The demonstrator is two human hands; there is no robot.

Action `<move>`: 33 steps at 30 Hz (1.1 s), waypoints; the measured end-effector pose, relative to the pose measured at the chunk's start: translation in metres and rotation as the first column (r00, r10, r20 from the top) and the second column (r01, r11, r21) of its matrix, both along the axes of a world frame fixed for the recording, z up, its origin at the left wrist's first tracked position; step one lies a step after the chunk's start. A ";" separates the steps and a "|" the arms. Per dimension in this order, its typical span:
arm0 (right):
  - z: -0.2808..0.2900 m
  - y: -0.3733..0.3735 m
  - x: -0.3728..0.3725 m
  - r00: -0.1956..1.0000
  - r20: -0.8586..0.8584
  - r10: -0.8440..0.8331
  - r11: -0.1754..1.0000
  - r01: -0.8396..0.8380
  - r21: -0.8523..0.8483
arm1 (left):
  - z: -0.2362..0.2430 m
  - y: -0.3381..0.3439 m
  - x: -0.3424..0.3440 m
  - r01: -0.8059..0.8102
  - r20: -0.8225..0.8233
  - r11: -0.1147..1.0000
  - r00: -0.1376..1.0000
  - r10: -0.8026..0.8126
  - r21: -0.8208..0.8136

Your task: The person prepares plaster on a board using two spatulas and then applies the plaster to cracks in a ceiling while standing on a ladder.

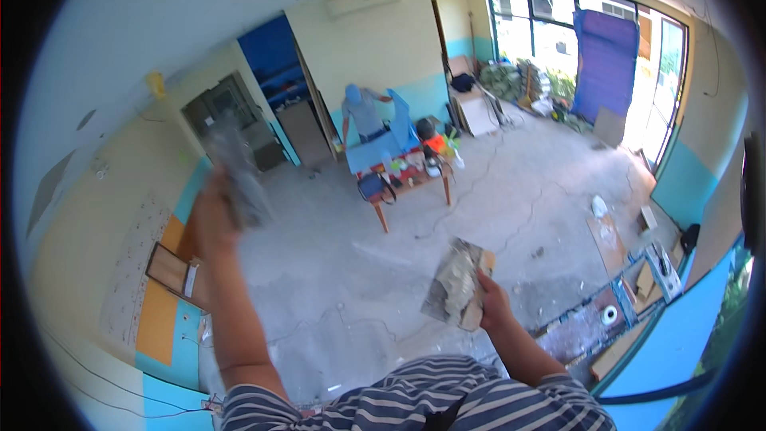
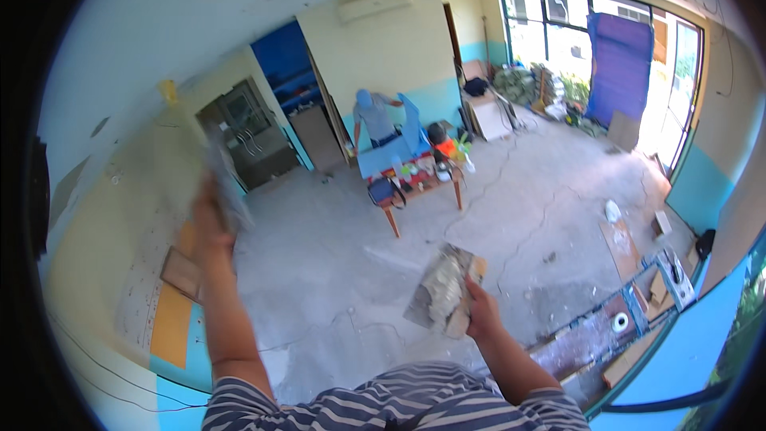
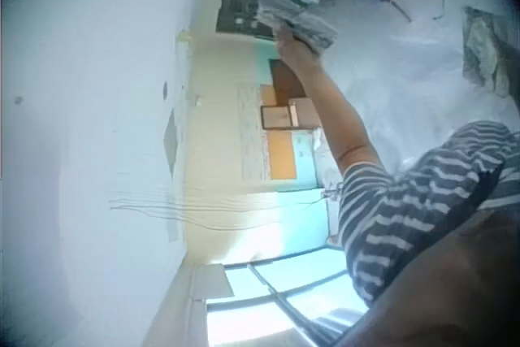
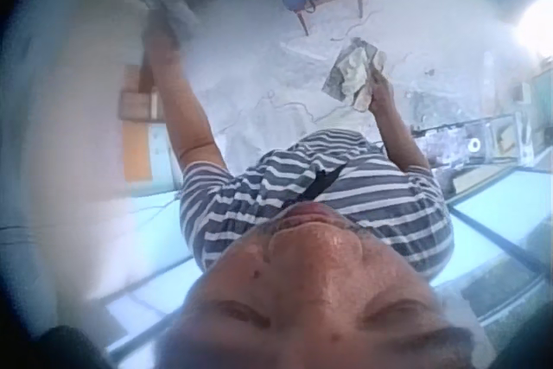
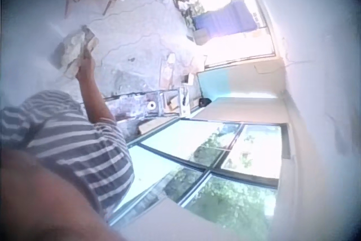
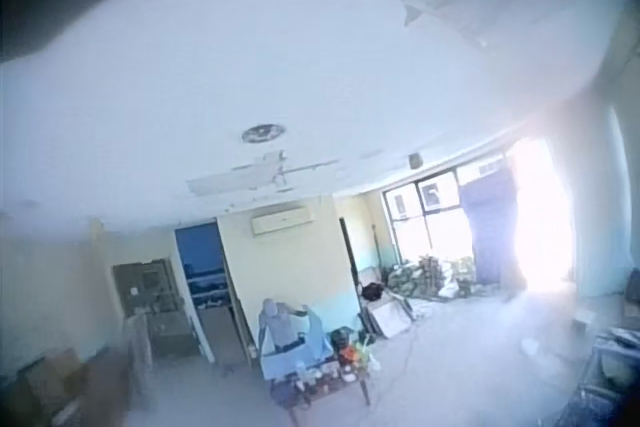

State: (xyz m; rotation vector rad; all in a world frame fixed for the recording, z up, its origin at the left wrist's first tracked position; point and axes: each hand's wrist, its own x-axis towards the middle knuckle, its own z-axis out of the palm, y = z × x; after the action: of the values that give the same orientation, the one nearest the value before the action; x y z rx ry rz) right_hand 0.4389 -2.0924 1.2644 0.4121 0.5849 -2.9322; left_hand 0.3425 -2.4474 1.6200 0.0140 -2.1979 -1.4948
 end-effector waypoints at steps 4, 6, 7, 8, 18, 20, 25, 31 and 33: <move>-0.011 0.004 0.027 0.982 -0.044 0.184 0.983 -0.185 -0.004 | -0.195 0.041 -0.004 0.271 0.422 0.961 0.866 -0.269 0.057; 0.008 -0.002 0.012 0.977 -0.103 0.189 0.982 -0.187 0.024 | -0.268 0.072 0.007 0.464 0.512 0.886 0.761 -0.399 0.000; -0.004 -0.001 0.009 0.985 -0.046 0.168 0.985 -0.165 0.054 | -0.284 0.097 0.014 0.594 0.512 0.787 0.734 -0.446 -0.166; -0.005 0.003 0.016 0.979 0.010 0.203 0.976 -0.204 0.073 | -0.302 0.103 0.016 0.672 0.525 0.738 0.651 -0.548 -0.063; -0.014 0.027 0.004 0.986 0.021 0.164 0.883 -0.156 0.443 | -0.278 0.137 0.015 0.612 0.818 0.784 0.392 -0.421 0.110; -0.028 0.036 -0.015 0.970 0.058 0.236 0.930 -0.243 0.276 | -0.328 0.124 0.006 0.640 0.642 0.718 0.433 -0.633 0.276; -0.016 0.055 0.001 0.969 0.015 0.246 0.969 -0.246 0.023 | -0.320 0.125 0.010 0.588 0.737 0.806 0.515 -0.437 0.067; -0.001 0.085 -0.019 0.978 -0.013 0.207 0.976 -0.208 -0.066 | -0.287 0.148 0.012 0.275 0.559 0.961 0.802 -0.211 -0.031; -0.008 0.091 -0.020 0.992 -0.040 0.118 0.993 -0.117 0.012 | -0.280 0.164 0.016 0.286 0.548 0.958 0.805 -0.228 -0.022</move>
State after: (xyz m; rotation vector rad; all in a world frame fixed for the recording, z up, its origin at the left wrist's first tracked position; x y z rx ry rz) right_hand 0.4190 -2.0010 1.2566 0.3079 0.6074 -2.8326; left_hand 0.3584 -2.2835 1.3403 0.1232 -2.8275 -1.6713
